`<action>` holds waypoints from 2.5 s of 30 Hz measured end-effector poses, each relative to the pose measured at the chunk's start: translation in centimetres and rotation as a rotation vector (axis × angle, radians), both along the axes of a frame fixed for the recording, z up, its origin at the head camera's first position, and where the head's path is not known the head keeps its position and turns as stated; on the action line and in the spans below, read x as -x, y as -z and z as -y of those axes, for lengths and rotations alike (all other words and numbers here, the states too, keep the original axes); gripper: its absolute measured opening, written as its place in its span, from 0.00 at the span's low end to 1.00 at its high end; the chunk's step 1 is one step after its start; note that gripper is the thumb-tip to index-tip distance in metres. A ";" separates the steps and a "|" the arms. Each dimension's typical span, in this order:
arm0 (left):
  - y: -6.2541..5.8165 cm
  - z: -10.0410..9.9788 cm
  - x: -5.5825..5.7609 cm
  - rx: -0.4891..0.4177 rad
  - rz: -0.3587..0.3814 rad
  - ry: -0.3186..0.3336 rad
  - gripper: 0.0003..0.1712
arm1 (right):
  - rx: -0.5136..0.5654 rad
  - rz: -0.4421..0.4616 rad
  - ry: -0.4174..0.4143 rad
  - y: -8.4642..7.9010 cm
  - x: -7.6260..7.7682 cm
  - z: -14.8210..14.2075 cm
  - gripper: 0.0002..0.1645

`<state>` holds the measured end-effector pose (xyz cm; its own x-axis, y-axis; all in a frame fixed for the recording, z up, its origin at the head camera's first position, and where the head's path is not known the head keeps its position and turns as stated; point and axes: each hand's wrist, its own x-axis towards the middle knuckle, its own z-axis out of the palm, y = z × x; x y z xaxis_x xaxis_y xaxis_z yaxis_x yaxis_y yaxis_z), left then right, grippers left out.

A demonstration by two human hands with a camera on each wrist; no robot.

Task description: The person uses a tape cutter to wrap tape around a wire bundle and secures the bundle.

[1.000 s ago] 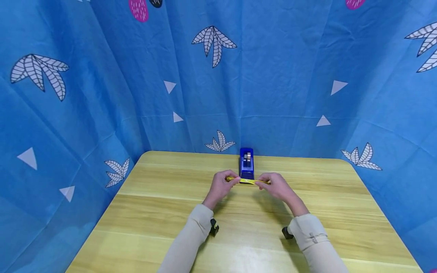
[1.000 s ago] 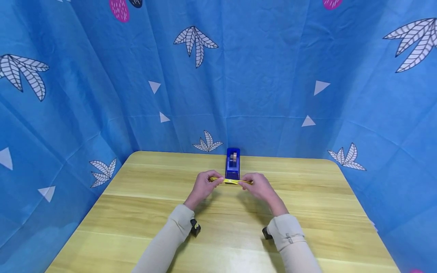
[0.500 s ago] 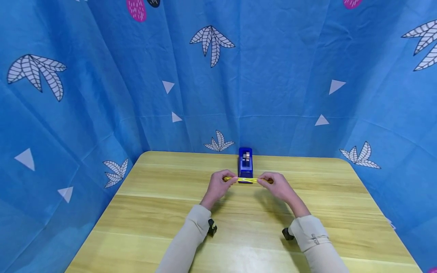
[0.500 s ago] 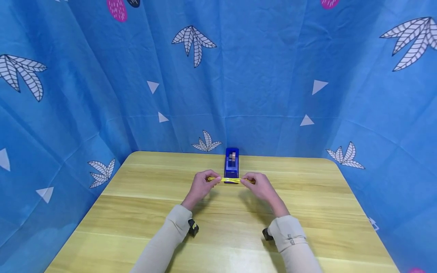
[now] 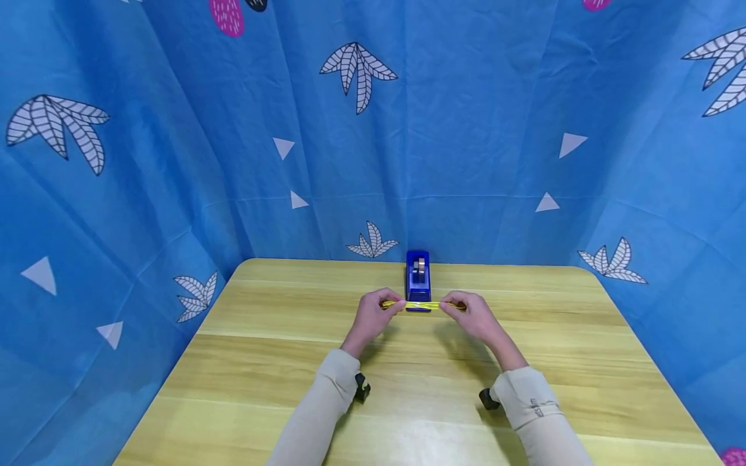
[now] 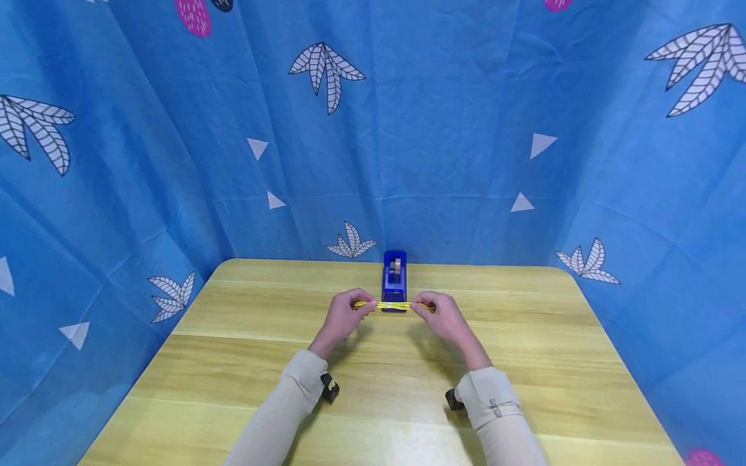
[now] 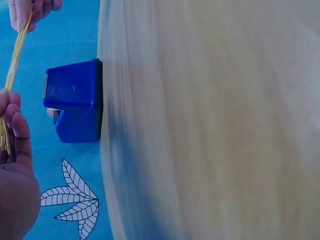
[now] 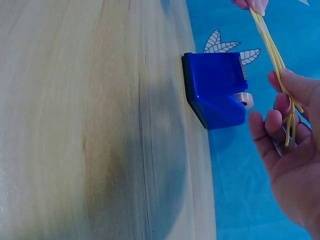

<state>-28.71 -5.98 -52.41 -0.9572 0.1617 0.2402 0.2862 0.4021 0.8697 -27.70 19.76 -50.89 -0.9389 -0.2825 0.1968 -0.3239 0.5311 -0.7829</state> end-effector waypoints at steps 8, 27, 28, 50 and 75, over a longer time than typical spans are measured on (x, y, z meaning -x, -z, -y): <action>0.2 0.0 0.1 0.008 -0.007 0.009 0.06 | -0.006 -0.025 0.006 -0.2 -0.1 0.1 0.10; 0.0 0.4 -0.1 -0.026 0.042 0.063 0.08 | -0.043 -0.028 0.028 -0.1 0.1 0.1 0.13; 0.1 0.4 0.0 -0.029 0.046 0.060 0.08 | -0.042 -0.029 0.027 0.0 0.1 0.2 0.13; 1.3 1.8 0.6 0.030 0.153 0.055 0.07 | 0.012 0.073 0.061 2.0 0.4 1.0 0.11; 1.5 2.6 0.1 0.220 0.164 0.127 0.06 | -0.021 0.175 0.067 3.7 0.1 1.7 0.08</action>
